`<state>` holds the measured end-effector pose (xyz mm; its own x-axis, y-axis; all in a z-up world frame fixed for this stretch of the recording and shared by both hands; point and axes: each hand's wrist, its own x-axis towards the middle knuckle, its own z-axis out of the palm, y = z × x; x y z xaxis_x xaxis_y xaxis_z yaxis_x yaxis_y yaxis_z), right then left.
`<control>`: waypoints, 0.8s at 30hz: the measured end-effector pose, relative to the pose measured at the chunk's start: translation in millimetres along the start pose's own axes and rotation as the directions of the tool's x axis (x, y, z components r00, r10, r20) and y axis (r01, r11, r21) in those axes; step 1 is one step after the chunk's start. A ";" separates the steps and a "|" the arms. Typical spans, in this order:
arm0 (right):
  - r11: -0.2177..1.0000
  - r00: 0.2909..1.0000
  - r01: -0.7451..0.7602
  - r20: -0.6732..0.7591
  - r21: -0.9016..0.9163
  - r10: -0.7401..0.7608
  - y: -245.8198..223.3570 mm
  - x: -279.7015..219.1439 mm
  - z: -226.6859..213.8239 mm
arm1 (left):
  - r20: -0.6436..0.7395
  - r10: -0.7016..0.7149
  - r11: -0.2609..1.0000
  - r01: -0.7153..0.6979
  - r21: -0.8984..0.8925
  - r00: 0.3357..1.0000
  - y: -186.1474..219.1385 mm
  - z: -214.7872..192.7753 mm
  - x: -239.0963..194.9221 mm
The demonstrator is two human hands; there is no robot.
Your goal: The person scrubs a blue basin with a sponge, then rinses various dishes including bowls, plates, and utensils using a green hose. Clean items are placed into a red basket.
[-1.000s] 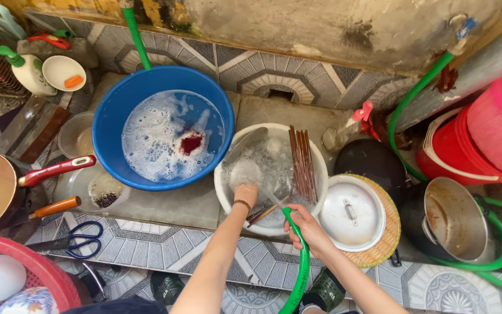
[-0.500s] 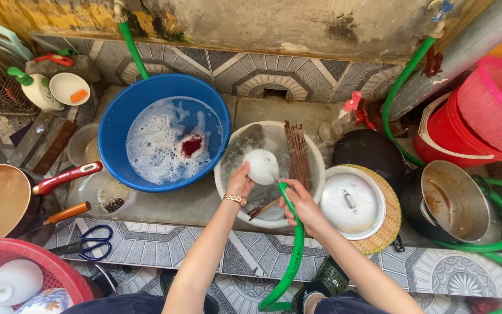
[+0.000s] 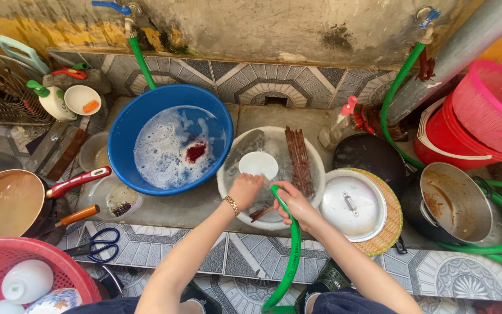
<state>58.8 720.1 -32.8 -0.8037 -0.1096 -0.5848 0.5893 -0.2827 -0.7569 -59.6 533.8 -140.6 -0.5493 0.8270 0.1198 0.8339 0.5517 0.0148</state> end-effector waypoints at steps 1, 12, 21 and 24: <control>1.000 1.000 -0.012 0.007 -0.009 0.013 0.5 1.6 0.3 | 0.003 0.043 0.999 -0.043 0.032 0.999 1.0 -4.1 0.3; 0.997 0.996 0.026 -0.092 0.071 -0.019 11.0 21.3 -11.7 | 0.167 -0.581 0.107 0.278 -0.954 0.796 -6.1 62.6 16.1; 0.995 0.997 0.021 -0.082 0.101 -0.013 19.7 32.6 -12.7 | 0.582 -0.442 -0.663 0.189 -0.724 0.683 -47.4 107.0 21.0; 0.998 0.995 -0.001 -0.104 0.056 0.006 17.5 39.1 -12.9 | 0.510 -0.506 -0.488 0.257 -0.834 0.696 -86.3 61.7 17.3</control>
<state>38.8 723.2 -72.7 -0.7869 -0.0114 -0.6169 0.5843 -0.3353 -0.7391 -144.4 507.1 -201.0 -0.8316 0.3512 -0.4303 -0.5029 -0.1470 0.8518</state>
